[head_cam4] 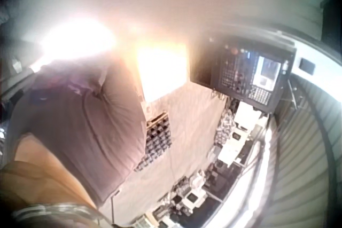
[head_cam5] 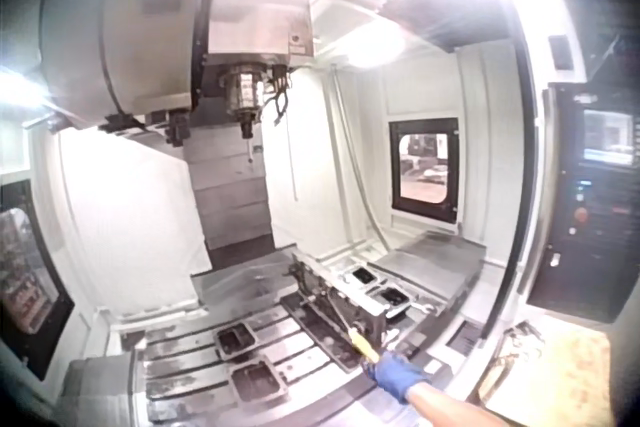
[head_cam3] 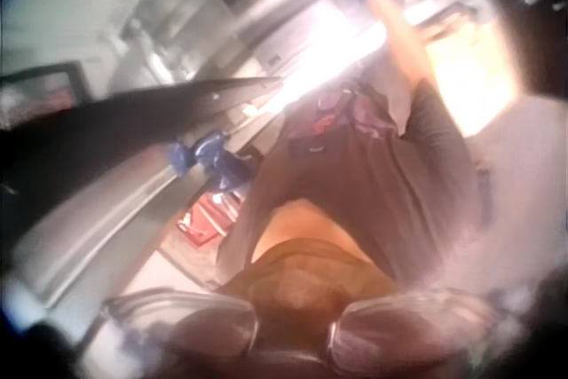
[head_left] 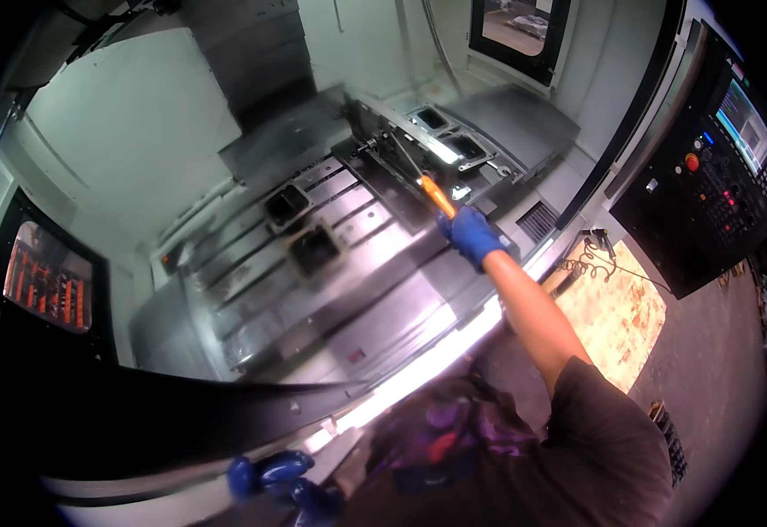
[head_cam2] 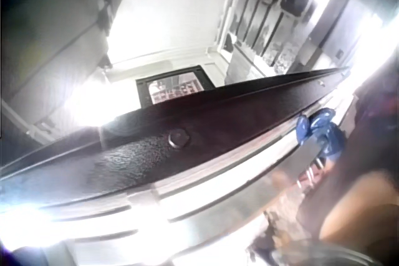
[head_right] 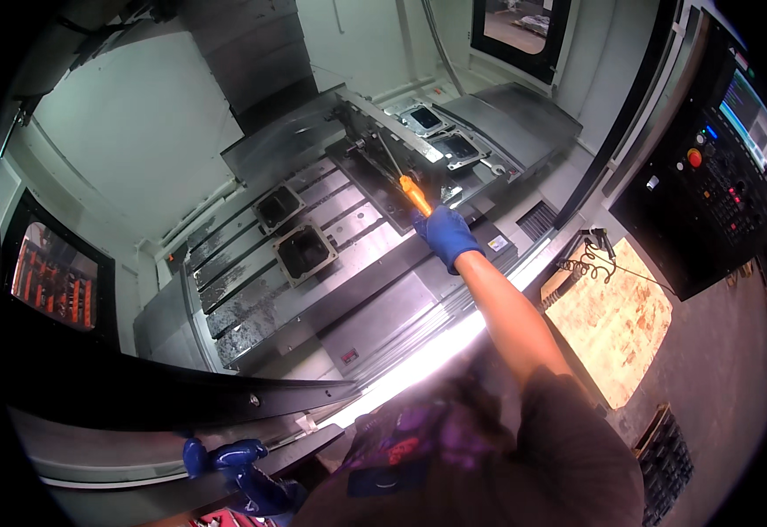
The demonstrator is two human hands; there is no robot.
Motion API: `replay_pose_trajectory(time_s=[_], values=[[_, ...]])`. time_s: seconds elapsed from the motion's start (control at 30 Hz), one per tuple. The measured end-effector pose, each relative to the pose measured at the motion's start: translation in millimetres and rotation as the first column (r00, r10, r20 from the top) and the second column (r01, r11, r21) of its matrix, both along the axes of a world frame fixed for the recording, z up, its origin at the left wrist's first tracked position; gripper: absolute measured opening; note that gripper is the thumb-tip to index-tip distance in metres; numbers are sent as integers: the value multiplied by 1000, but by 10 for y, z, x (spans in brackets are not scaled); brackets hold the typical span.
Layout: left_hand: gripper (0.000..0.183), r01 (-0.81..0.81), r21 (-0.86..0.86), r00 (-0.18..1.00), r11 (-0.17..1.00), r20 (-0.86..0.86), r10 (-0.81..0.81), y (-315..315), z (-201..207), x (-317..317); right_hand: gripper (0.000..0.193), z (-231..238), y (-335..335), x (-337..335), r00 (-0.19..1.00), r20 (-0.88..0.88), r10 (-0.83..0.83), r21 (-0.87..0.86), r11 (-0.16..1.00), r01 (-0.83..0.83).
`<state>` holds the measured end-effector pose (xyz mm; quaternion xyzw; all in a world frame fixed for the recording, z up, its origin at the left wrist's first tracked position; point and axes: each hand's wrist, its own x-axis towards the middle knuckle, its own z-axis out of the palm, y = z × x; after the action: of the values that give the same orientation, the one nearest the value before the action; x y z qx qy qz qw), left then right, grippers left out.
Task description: The person places metal parts into a CNC machine fixture, uses an air hose to spray the parts and fixture, and then tightens the fixture with a wrench.
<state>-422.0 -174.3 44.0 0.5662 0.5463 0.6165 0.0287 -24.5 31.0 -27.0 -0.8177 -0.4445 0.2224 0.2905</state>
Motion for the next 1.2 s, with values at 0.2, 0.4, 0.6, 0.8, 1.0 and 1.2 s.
replay_pose_trajectory(time_s=[0.2,0.4,0.6,0.8,1.0,1.2], values=[[51,-8,-21,1000,1000,-16,8,62,6,39,48,-305,194,40,998,28,48,-93,995,-45],[51,-26,-35,999,999,-37,25,99,12,91,52,-333,200,17,999,9,39,-107,994,-37],[52,-36,-48,999,998,-35,35,134,-7,125,49,-102,196,-35,1000,-2,1,-13,1000,-1],[52,-29,-44,999,999,-33,28,138,-10,135,43,-43,383,11,1000,-21,23,56,998,-22],[53,-26,-39,999,999,-34,25,147,1,141,42,69,615,8,995,-4,96,93,991,-95],[54,-23,-38,999,999,-38,22,133,12,150,48,191,1027,-69,997,29,74,1,997,-74]])
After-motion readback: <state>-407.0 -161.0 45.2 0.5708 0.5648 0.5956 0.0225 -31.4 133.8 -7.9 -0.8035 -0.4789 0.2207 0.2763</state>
